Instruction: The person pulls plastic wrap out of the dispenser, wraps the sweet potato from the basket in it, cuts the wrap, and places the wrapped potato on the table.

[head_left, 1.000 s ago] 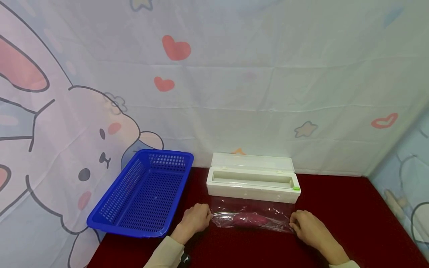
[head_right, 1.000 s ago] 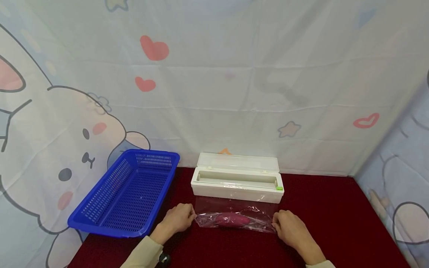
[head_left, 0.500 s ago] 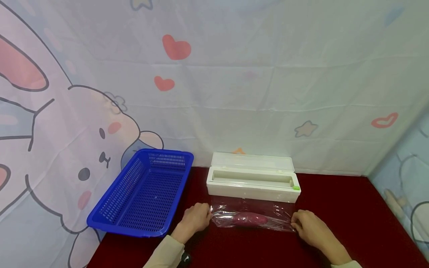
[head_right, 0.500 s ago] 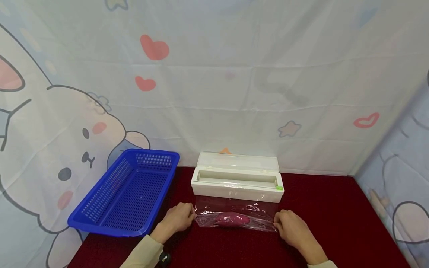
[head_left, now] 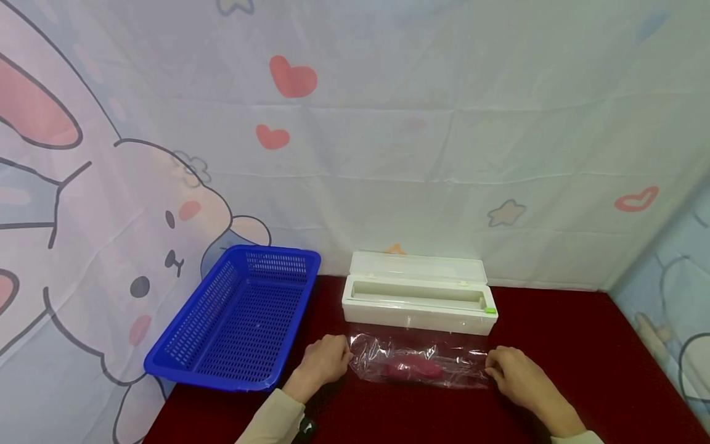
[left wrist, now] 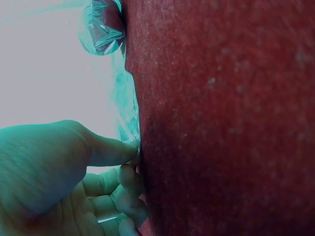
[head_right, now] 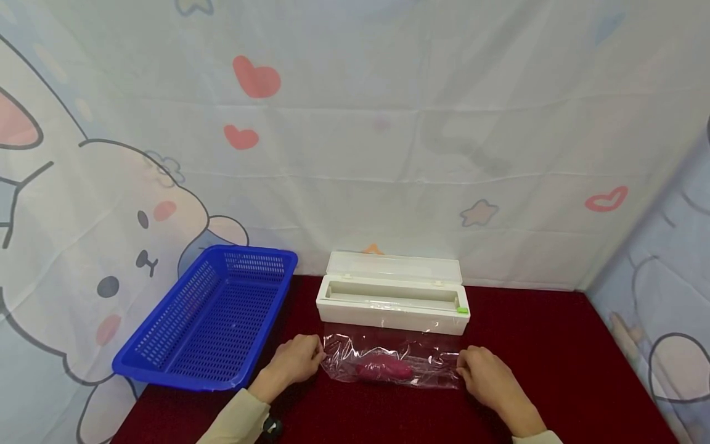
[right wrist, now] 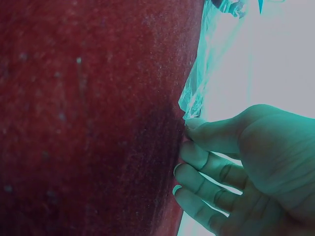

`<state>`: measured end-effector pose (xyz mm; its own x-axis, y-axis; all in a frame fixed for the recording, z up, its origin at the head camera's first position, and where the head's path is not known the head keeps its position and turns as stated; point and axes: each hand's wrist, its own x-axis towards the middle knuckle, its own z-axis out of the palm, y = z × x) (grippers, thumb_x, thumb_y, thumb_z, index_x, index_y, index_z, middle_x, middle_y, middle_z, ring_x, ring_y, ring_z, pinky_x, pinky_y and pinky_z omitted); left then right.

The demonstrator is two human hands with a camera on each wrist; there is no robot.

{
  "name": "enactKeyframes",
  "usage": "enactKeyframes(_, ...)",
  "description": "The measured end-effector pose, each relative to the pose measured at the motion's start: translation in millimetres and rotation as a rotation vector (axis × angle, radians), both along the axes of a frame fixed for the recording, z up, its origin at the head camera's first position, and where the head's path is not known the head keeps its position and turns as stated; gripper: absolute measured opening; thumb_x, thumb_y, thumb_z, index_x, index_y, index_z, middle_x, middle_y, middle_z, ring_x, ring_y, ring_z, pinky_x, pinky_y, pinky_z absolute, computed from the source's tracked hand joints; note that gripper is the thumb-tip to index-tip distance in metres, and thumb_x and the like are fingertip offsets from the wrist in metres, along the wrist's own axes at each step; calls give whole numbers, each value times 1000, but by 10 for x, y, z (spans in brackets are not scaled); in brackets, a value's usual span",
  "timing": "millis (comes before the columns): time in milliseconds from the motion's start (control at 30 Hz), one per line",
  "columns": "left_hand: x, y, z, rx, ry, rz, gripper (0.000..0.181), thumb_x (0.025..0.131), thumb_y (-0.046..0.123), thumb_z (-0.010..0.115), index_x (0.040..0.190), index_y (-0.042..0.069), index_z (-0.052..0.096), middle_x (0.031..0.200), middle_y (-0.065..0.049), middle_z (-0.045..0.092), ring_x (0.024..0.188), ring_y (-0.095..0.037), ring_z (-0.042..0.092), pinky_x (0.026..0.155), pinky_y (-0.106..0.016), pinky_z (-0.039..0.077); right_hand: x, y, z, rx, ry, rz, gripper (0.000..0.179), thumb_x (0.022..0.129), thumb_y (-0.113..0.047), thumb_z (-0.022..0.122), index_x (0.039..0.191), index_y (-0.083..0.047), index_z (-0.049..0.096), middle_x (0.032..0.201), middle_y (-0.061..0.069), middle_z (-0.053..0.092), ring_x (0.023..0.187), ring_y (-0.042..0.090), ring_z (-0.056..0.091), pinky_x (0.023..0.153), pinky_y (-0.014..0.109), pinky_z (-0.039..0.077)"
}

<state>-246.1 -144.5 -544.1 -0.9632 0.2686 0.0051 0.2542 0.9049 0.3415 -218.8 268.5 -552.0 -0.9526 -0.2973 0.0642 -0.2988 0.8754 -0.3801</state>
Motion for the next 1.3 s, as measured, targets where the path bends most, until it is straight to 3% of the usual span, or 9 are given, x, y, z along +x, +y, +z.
enactKeyframes(700, -2, 30, 112, -23, 79, 6, 9, 99, 15, 72, 91, 12, 71, 89, -2, 72, 74, -22, 70, 60, -40, 57, -28, 79, 85, 26, -8, -17, 13, 93, -3, 78, 87, -14, 73, 81, -7, 60, 75, 11, 50, 65, 31, 47)
enactKeyframes(1100, 42, 120, 246, -34, 163, -9, 9, 99, 15, 71, 90, 13, 69, 86, 1, 69, 74, -19, 69, 58, -37, 56, -14, 77, 153, 15, 39, -13, 8, 94, -6, 77, 91, -12, 74, 84, -7, 61, 75, 10, 50, 64, 30, 47)
enactKeyframes(1300, 68, 177, 310, -19, 171, -16, 9, 99, 14, 71, 90, 12, 68, 85, 1, 68, 76, -17, 69, 61, -37, 57, -4, 67, 194, 9, 95, -18, 7, 94, -8, 79, 91, -13, 74, 85, -6, 63, 76, 10, 52, 66, 32, 49)
